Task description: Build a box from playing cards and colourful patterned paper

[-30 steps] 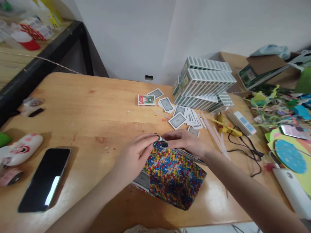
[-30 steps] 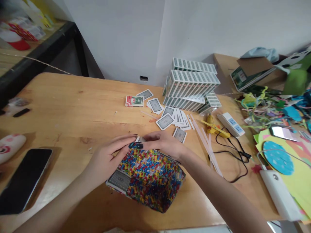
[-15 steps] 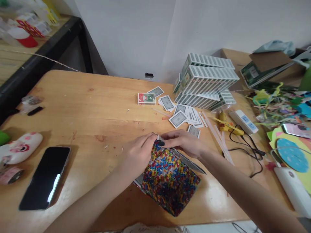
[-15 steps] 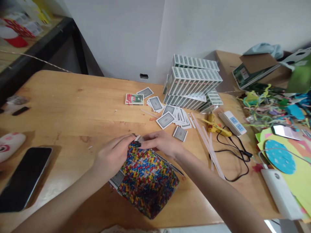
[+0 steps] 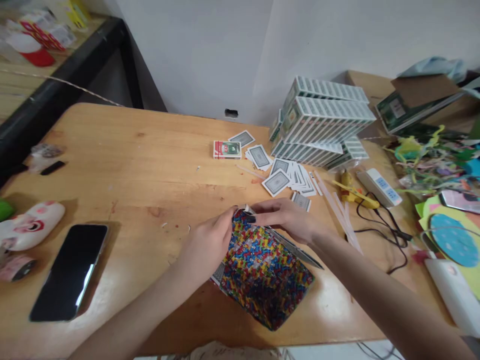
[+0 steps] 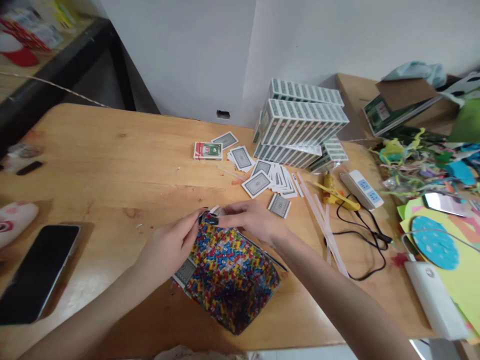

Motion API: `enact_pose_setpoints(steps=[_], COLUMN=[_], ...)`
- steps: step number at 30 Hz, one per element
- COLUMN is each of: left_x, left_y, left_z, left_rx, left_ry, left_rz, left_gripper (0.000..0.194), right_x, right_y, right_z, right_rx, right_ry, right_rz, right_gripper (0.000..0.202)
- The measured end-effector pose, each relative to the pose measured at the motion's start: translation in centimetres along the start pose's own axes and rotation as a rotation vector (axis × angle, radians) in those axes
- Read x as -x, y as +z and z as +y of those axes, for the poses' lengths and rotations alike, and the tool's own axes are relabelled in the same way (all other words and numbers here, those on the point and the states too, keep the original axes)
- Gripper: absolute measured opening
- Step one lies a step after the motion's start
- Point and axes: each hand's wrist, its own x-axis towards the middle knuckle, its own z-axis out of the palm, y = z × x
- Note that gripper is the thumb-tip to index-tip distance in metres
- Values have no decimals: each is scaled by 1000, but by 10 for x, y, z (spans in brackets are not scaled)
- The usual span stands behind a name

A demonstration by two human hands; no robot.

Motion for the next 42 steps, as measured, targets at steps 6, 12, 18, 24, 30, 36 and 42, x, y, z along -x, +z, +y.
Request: enact_pose_setpoints(steps=[6,12,18,24,30,36,42], left_x=[-4,-1,2,5,5,4,3], left_y=[-4,-6,-3,-2,-1,1,4], left_z=[-1,-3,2,3,3,2,2], left_rx=[99,82,-33,-91,-80,-96,-116], left_ry=[-6,57,156,213,183,177,162], left_rz=[60,87,196,213,238,227,217], left_gripper=[30,28,28,29,27,26,24], right_x=[4,7,7,7,7,4,1], right_y=[0,5,7,7,10,12,16], right_z=[-3,-1,2,3,0,2,2], right_rx=[135,224,231,251,333,379,372], right_ry=[-49,-36,-60,-60,-39,-52,-63], right_rz=[3,5,43,50,69,112,103], right_gripper=[30,30,28,27,25,24,25])
